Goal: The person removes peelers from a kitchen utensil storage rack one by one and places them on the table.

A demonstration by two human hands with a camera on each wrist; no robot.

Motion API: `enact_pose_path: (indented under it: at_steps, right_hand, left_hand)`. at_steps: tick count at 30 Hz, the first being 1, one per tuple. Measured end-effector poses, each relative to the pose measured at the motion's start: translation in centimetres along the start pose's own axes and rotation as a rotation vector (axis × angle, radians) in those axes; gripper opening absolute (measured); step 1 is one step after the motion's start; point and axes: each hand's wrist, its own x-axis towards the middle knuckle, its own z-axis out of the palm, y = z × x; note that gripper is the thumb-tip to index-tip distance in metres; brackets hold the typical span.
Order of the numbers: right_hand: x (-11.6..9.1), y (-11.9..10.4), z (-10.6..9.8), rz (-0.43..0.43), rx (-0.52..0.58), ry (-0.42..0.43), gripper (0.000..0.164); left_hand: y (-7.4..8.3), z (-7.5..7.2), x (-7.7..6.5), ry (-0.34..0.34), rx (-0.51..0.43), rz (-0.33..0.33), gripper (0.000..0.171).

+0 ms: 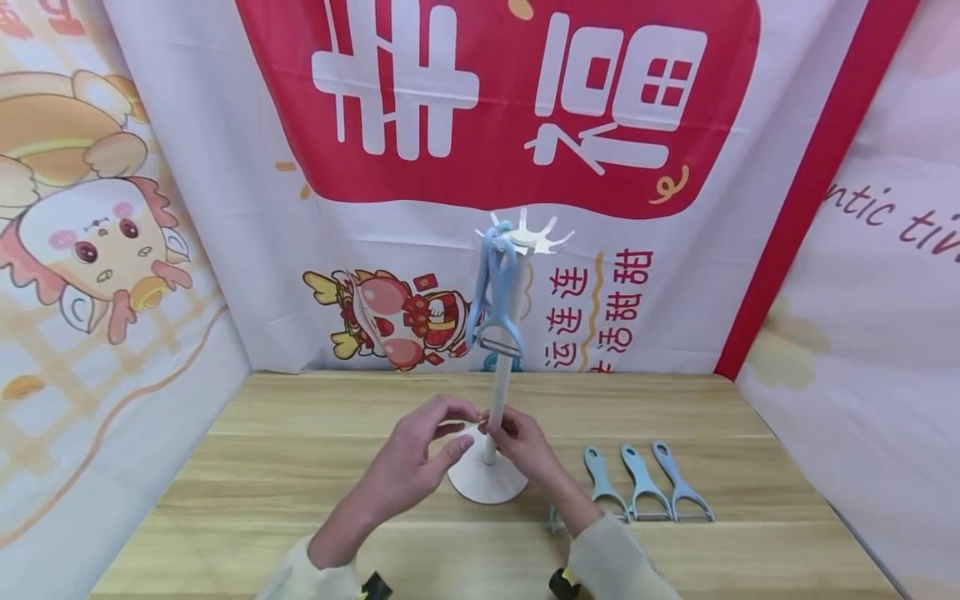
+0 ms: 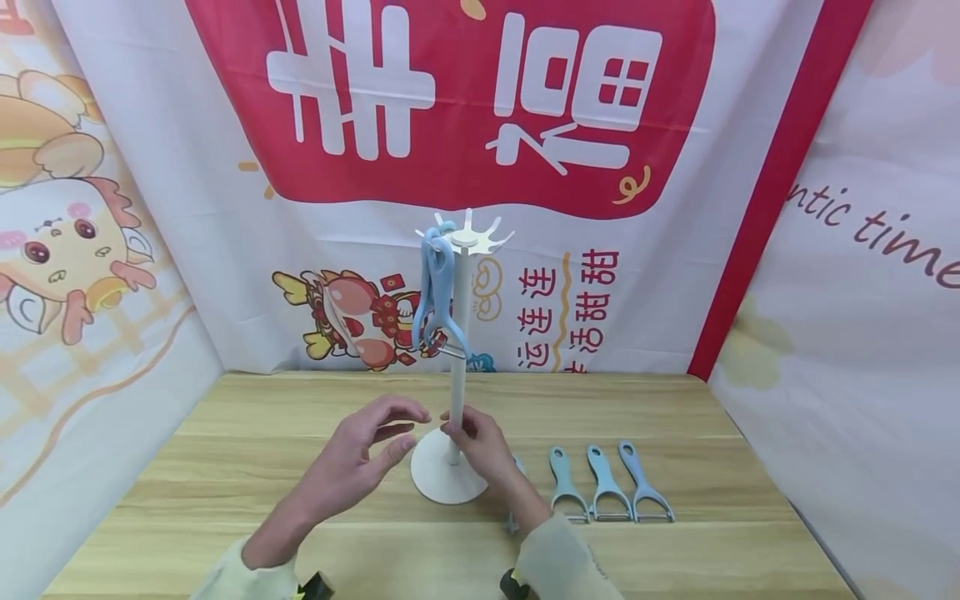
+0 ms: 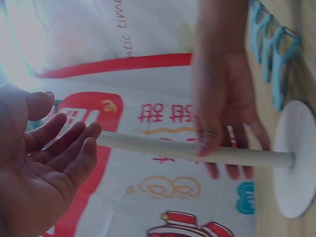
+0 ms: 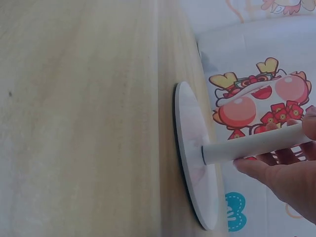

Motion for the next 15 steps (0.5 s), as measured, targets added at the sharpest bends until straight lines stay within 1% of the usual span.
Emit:
enact_pose_path:
  at_steps: [2, 4, 7, 9, 11, 15]
  right_hand:
    - [0.1, 0.1, 0.0, 0.009, 0.006, 0.013, 0.023]
    - [0.1, 0.2, 0.0, 0.016, -0.005, 0.024, 0.023]
    - [0.1, 0.3, 0.0, 0.014, -0.034, 0.040, 0.022]
    - [0.1, 0.2, 0.0, 0.012, -0.053, 0.047, 0.022]
    - [0.0, 0.2, 0.0, 0.019, -0.059, 0.051, 0.022]
    - [-0.1, 0.1, 0.0, 0.033, -0.069, 0.047, 0.023]
  left_hand:
    - [1.1, -0.4, 0.5, 0.029, -0.003, 0.045, 0.024]
    - [2.0, -0.8, 1.0, 0.054, -0.007, 0.072, 0.025]
    - [3.4, -1.5, 2.2, 0.080, -0.030, 0.089, 0.025]
    - [4.1, -2.0, 3.2, 0.098, -0.030, 0.085, 0.026]
    - [4.7, -2.4, 4.3, 0.127, -0.009, 0.071, 0.028]
    - [5.6, -3.2, 6.5, 0.198, 0.078, 0.015, 0.033]
